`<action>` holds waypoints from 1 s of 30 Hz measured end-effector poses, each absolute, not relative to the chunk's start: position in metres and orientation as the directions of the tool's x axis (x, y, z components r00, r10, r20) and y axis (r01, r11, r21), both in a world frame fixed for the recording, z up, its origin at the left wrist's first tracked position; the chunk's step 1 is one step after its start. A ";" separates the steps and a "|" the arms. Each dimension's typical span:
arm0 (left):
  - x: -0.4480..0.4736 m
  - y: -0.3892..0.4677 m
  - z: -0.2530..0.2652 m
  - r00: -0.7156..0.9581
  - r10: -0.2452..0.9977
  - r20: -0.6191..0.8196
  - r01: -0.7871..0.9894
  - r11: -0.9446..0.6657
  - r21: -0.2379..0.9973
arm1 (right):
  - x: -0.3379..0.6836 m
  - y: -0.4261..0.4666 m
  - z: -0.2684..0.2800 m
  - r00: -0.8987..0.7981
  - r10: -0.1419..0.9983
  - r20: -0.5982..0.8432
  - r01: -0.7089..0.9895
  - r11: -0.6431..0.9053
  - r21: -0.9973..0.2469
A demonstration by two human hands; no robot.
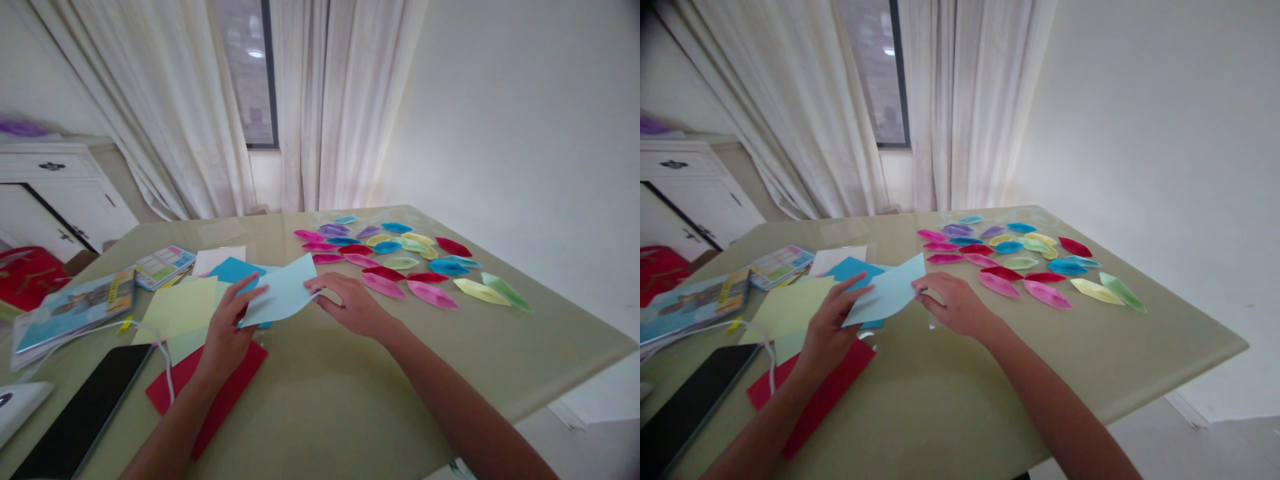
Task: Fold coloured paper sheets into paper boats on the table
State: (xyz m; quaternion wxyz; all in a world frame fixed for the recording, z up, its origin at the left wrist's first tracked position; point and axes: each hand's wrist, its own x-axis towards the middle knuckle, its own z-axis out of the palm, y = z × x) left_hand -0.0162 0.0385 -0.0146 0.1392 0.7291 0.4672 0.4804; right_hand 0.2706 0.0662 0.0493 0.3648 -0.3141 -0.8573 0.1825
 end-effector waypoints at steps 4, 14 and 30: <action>-0.013 0.031 -0.025 0.324 0.856 0.402 0.583 -0.516 0.628 | 0.300 0.074 0.022 -0.727 0.591 0.349 0.377 0.769 -0.517; -0.002 -0.010 -0.018 0.571 0.820 0.044 0.768 -0.552 0.324 | 0.315 0.049 0.006 -0.884 0.451 0.124 0.318 0.774 -0.548; 0.017 -0.027 -0.032 0.361 0.843 0.400 0.782 -0.507 0.362 | 0.293 0.042 -0.006 -0.613 0.787 0.070 0.638 0.546 -0.543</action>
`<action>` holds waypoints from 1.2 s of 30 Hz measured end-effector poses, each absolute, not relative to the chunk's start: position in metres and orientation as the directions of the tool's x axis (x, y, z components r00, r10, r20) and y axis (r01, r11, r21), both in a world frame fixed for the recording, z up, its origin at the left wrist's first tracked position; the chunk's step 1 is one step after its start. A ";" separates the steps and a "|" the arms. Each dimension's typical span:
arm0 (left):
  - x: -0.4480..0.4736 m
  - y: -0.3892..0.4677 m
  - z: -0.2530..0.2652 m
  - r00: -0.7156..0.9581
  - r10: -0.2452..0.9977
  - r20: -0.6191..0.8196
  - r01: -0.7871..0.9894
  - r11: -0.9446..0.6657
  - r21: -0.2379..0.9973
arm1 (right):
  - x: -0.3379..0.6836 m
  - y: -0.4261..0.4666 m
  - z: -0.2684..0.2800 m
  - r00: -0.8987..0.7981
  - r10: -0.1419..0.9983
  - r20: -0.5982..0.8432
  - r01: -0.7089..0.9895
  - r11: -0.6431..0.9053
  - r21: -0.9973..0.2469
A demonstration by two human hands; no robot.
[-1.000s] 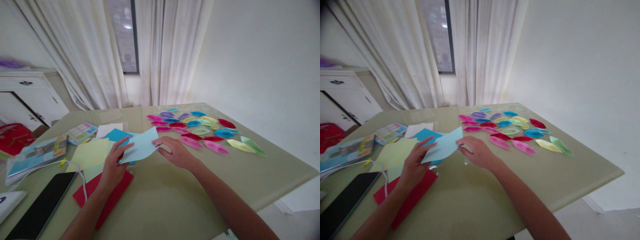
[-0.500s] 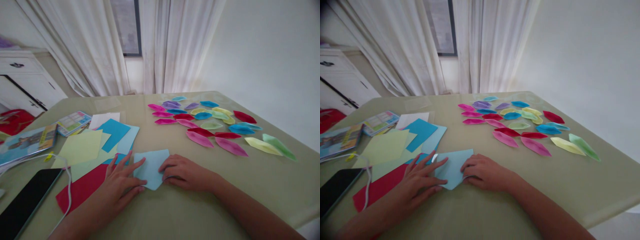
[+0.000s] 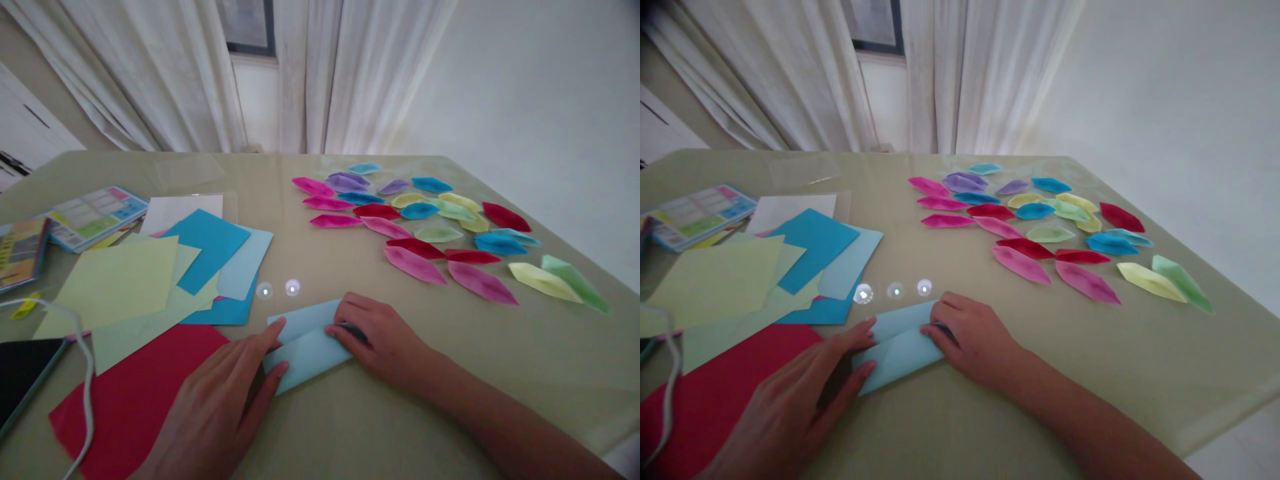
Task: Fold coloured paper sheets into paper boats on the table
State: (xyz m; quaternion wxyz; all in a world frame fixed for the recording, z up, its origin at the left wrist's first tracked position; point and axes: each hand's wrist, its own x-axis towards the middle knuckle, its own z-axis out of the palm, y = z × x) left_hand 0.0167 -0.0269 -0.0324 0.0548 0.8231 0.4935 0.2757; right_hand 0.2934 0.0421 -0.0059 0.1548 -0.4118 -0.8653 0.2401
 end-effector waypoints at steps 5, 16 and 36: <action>0.018 -0.033 -0.026 0.462 0.766 0.447 0.806 -0.573 0.148 | 0.292 0.047 -0.005 -0.548 0.834 0.062 0.680 0.487 -0.548; 0.016 -0.051 -0.030 0.579 0.685 0.442 0.744 -0.666 0.059 | 0.298 0.038 -0.005 -0.563 0.826 0.006 0.712 0.489 -0.504; 0.015 -0.048 -0.027 0.602 0.689 0.403 0.735 -0.675 0.055 | 0.297 0.033 -0.008 -0.511 0.856 0.081 0.740 0.486 -0.465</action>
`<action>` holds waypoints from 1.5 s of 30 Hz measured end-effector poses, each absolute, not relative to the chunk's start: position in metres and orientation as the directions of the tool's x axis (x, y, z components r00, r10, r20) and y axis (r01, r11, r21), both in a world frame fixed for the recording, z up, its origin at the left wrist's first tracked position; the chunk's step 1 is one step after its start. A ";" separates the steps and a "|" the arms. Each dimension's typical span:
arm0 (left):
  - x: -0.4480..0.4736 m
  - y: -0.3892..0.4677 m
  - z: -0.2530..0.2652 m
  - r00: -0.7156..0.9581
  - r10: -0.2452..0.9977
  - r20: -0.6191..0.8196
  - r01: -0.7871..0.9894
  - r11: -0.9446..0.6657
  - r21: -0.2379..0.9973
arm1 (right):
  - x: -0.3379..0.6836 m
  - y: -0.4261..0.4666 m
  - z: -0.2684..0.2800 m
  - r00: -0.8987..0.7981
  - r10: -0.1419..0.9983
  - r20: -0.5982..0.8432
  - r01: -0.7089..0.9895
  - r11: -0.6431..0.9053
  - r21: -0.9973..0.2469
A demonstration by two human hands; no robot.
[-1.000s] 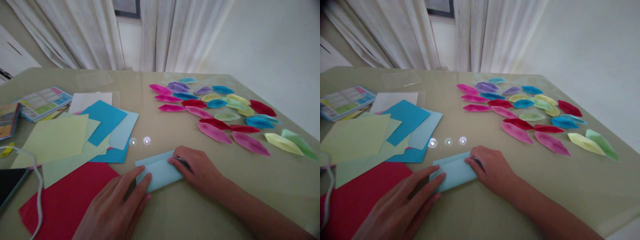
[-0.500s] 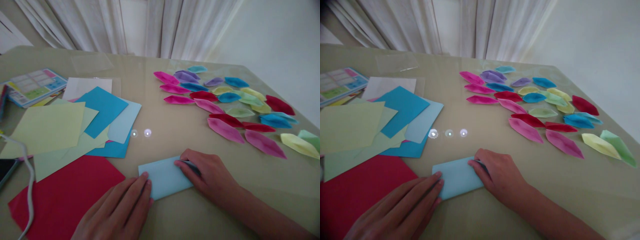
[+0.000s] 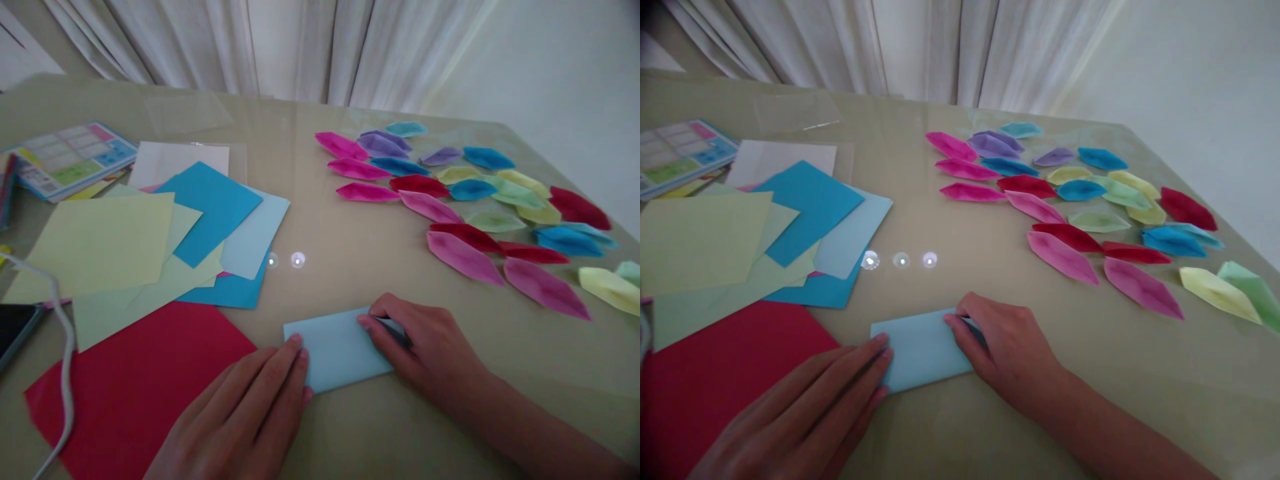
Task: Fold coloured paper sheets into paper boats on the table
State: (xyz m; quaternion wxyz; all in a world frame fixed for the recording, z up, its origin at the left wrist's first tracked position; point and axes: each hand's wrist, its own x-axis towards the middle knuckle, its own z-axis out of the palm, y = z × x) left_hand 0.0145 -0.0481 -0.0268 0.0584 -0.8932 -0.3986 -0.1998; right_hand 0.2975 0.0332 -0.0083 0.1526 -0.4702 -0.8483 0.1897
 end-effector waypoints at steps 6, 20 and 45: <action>0.011 -0.052 -0.029 0.628 0.682 0.375 0.733 -0.680 0.008 | 0.297 0.032 -0.008 -0.496 0.864 0.085 0.746 0.475 -0.466; 0.009 -0.052 -0.031 0.655 0.682 0.326 0.712 -0.701 0.037 | 0.296 0.031 -0.007 -0.502 0.857 0.113 0.735 0.492 -0.466; 0.003 -0.057 -0.034 0.646 0.725 0.239 0.728 -0.680 0.092 | 0.297 0.033 -0.003 -0.498 0.867 0.010 0.750 0.436 -0.497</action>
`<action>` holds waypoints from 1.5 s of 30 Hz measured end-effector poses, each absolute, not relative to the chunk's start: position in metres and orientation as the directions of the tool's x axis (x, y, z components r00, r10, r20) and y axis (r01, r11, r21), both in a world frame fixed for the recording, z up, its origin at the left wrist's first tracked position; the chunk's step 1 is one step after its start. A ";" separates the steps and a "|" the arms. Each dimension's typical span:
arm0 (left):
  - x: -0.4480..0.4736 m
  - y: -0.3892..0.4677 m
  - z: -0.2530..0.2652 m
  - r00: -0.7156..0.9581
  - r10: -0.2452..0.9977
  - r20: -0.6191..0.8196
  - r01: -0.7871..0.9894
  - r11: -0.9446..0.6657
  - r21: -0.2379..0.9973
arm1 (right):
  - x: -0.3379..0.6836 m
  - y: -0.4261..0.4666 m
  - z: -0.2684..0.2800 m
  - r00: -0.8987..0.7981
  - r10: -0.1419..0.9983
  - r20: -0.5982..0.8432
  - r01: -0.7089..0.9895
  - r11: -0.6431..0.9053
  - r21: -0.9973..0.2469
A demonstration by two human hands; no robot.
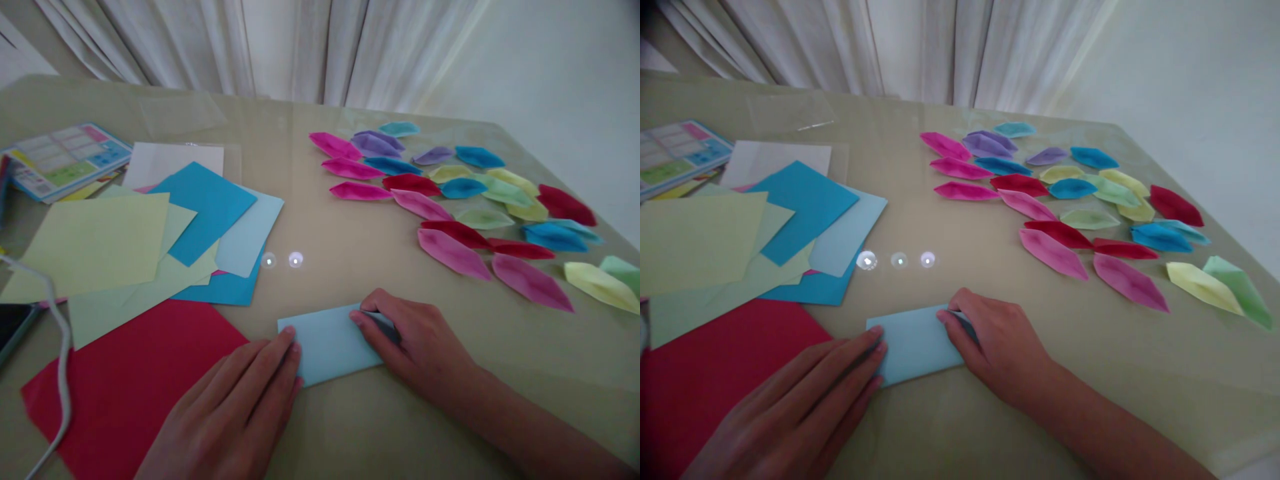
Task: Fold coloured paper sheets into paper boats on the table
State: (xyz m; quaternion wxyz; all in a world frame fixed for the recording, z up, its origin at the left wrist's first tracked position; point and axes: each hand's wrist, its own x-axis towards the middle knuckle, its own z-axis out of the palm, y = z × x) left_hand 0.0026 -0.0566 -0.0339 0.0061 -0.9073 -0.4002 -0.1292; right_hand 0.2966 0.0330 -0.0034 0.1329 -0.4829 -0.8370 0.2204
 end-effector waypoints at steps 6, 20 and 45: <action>0.010 -0.048 -0.026 0.625 0.706 0.332 0.715 -0.689 0.119 | 0.309 0.045 0.010 -0.368 0.911 -0.184 0.876 0.274 -0.397; 0.006 -0.050 -0.029 0.651 0.714 0.258 0.730 -0.682 0.044 | 0.302 0.045 0.014 -0.265 0.928 -0.262 0.924 0.166 -0.344; 0.008 -0.051 -0.030 0.646 0.720 0.253 0.738 -0.674 0.035 | 0.300 0.047 0.011 -0.275 0.916 -0.292 0.934 0.184 -0.306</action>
